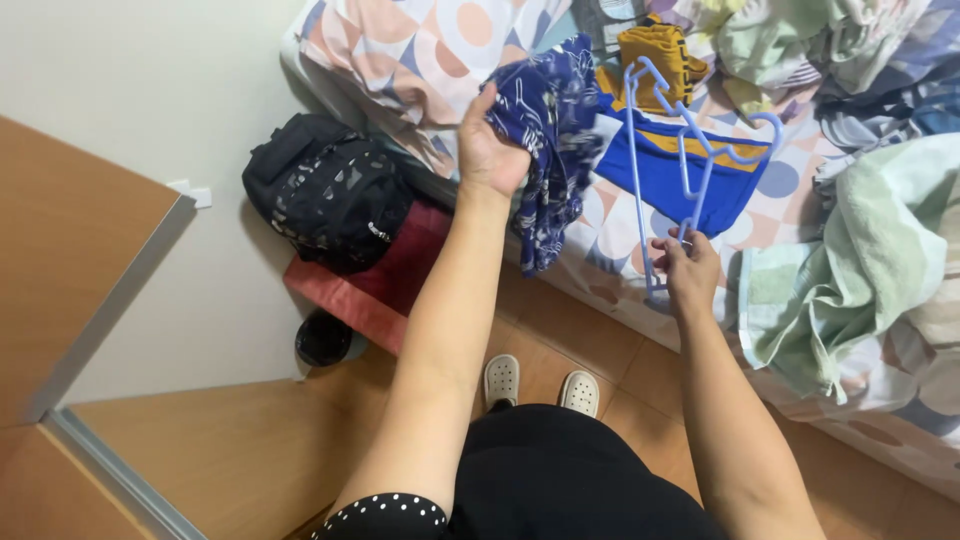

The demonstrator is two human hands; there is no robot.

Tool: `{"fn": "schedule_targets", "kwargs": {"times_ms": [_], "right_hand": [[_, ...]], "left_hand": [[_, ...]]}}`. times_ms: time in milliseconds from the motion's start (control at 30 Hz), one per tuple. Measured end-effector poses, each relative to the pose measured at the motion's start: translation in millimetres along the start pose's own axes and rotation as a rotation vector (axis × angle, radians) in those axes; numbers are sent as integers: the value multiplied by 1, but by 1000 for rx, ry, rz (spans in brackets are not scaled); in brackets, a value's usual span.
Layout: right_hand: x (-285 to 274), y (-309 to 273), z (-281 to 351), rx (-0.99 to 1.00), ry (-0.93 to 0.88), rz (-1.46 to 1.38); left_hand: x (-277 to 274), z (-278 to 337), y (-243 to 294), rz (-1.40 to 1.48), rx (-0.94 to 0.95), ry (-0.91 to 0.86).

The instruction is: The person hangs several pieces of clothing on hangers and places them in a wardrobe, then folds a t-shirt on the bed.

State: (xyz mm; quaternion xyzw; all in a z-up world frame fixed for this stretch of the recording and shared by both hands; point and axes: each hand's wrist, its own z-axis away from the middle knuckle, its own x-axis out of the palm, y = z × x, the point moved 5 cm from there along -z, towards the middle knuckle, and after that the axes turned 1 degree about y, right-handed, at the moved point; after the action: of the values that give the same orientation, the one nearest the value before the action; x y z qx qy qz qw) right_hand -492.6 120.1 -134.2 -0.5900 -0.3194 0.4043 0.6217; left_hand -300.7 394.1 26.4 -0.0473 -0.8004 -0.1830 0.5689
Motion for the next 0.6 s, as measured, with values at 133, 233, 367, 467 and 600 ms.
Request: {"fn": "schedule_targets", "kwargs": {"times_ms": [133,233,367,467,600], "right_hand": [[-20,20,6,83,80,-101],[-37,76,14,246,196,-205],[-56,159,22,219,328,-66],[-55,173,30,196,295,9],[-26,120,52,434,329,-383]], "left_hand": [[-25,-26,-36,-53,-82,262],[4,-37,-70,-53,-161,213],[30,-52,-103,-22,-186,141],[43,-63,-115,25,-190,16],[59,-67,-114,51,-194,-68]]}}
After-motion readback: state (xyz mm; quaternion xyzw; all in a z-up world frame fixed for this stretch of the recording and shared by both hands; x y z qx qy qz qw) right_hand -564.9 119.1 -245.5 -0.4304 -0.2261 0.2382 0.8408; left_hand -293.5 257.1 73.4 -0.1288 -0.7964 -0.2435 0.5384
